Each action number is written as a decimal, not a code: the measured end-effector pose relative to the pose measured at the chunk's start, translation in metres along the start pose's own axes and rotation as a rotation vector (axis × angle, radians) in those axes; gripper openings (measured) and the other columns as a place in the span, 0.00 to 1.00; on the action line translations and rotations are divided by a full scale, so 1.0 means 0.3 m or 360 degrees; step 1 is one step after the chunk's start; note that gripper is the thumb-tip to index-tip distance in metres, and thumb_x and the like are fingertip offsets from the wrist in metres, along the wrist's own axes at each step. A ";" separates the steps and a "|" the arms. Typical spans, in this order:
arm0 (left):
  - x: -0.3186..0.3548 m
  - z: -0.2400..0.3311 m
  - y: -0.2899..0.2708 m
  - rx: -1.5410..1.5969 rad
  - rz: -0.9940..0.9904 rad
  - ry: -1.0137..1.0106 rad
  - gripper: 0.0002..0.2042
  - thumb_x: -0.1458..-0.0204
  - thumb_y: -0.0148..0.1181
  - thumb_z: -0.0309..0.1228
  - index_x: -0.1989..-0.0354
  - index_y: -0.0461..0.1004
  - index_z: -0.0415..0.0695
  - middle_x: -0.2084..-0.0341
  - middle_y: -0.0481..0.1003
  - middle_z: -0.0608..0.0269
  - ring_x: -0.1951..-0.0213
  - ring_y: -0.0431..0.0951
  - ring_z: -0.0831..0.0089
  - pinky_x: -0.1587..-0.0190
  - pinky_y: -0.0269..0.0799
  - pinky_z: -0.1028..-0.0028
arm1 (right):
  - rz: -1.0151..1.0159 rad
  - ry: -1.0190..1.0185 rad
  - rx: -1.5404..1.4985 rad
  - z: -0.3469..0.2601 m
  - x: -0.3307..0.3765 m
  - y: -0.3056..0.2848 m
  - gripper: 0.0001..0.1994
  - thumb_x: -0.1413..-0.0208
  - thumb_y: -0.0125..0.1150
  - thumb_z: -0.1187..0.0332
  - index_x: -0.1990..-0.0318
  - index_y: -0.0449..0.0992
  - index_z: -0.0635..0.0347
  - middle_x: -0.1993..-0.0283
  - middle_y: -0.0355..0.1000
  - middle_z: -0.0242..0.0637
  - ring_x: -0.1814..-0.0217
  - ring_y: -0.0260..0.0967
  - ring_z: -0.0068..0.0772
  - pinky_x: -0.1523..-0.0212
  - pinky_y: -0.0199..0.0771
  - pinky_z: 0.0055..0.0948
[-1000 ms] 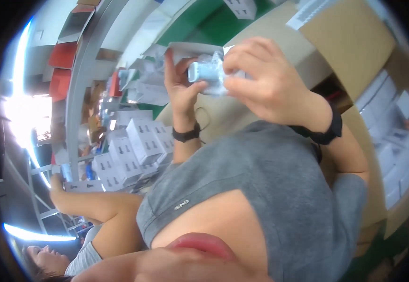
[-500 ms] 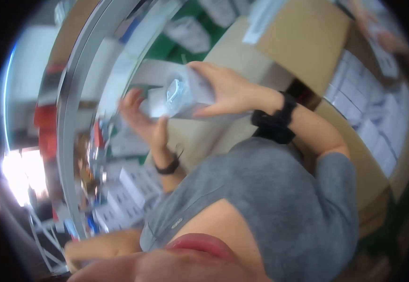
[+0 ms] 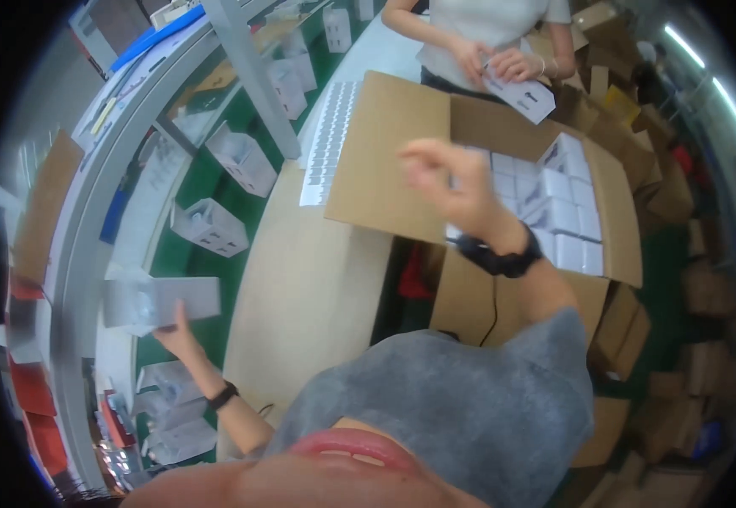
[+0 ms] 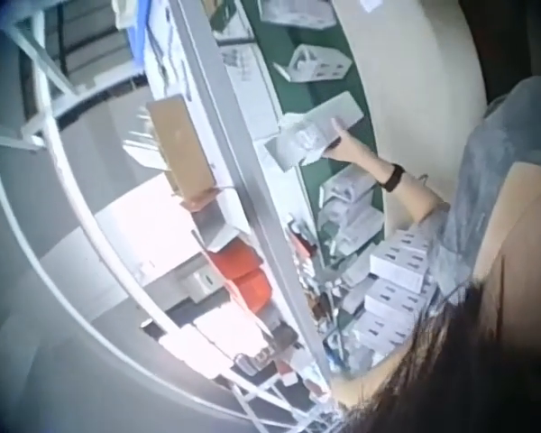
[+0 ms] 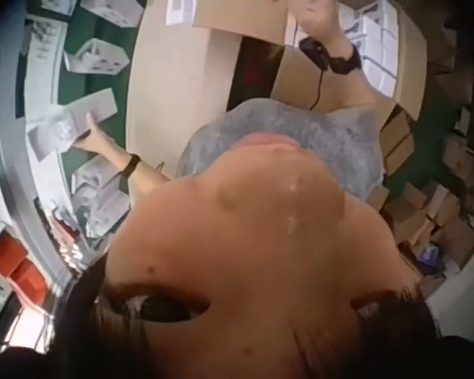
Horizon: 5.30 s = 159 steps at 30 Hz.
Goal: The recorder is packaging small components into individual white boxes and then placing them into larger cardboard shipping boxes.
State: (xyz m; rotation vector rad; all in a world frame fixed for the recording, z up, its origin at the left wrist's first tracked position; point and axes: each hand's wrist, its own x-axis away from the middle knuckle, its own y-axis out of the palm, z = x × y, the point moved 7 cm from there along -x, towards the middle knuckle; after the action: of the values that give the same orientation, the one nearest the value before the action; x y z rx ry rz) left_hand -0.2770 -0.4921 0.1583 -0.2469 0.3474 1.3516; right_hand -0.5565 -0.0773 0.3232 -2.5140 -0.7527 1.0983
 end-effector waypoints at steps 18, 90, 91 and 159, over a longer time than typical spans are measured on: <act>-0.161 -0.541 -0.009 -0.1010 0.0403 -0.0226 0.40 0.62 0.64 0.44 0.50 0.53 0.25 0.53 0.62 0.38 0.51 0.64 0.53 0.48 0.59 0.65 | -0.1214 0.0993 0.1269 0.828 0.489 -0.272 0.29 0.54 0.54 0.53 0.46 0.59 0.57 0.55 0.61 0.59 0.50 0.58 0.56 0.50 0.59 0.43; 0.454 0.081 0.513 -0.0605 -0.1396 -0.0599 0.15 0.52 0.53 0.34 0.60 0.69 0.38 0.72 0.74 0.55 0.72 0.75 0.71 0.70 0.70 0.74 | -0.0980 0.1021 -0.1273 0.435 0.035 0.754 0.14 0.46 0.51 0.61 0.61 0.69 0.64 0.70 0.68 0.34 0.72 0.66 0.21 0.73 0.69 0.19; 0.451 0.066 0.504 -0.0599 -0.1384 -0.0609 0.15 0.52 0.53 0.34 0.60 0.69 0.38 0.72 0.74 0.55 0.72 0.75 0.71 0.70 0.70 0.74 | -0.0996 0.1023 -0.1267 0.434 0.039 0.754 0.14 0.46 0.51 0.61 0.61 0.69 0.64 0.70 0.68 0.34 0.72 0.66 0.21 0.73 0.69 0.19; 0.519 0.377 0.527 -0.0101 -0.1112 0.0428 0.46 0.69 0.67 0.22 0.38 0.45 0.51 0.68 0.73 0.55 0.65 0.74 0.68 0.64 0.69 0.75 | -0.0823 -0.1005 -0.0433 0.056 0.089 0.392 0.07 0.61 0.58 0.74 0.73 0.67 0.62 0.61 0.63 0.41 0.54 0.62 0.40 0.46 0.54 0.43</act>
State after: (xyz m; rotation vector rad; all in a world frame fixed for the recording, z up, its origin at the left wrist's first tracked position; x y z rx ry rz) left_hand -0.3925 -0.2768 0.2071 -0.5494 0.3945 0.6395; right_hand -0.5134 -0.1575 0.2424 -1.9406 -1.6987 1.6694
